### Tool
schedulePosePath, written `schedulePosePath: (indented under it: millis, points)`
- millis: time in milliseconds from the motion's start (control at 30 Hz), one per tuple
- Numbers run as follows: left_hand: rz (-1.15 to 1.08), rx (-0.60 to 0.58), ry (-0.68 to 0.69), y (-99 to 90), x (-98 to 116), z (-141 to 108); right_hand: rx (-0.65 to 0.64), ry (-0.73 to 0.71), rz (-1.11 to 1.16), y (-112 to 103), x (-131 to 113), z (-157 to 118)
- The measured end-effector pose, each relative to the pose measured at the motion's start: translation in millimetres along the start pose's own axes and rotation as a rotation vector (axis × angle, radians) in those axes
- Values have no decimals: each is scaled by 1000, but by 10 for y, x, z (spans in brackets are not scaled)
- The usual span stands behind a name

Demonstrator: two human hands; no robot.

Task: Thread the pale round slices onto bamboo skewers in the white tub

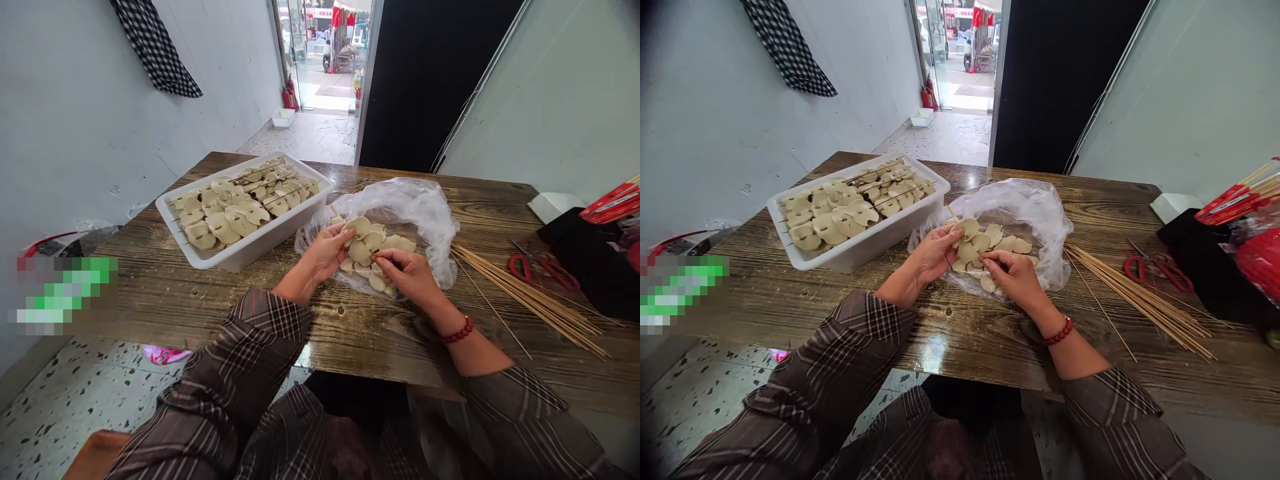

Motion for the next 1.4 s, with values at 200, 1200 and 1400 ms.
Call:
schedulePosePath:
  millis: [200, 1200, 1400]
  points:
    - [36, 105, 68, -92, 121, -5, 19, -61, -134, -10, -9, -7]
    - [1505, -6, 132, -120, -23, 143, 314, 16, 18, -402, 164, 15]
    - [1617, 67, 104, -52, -67, 209, 292, -6, 13, -368, 155, 45]
Point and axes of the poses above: each hand's wrist, its own z-axis towards the middle knuckle, its own y-axis out of the palm, x = y × z, the point moved 5 cm from there along z, towards the middle knuckle, and after that the axes turned 13 degrees about -x, right-handed, at the moved point
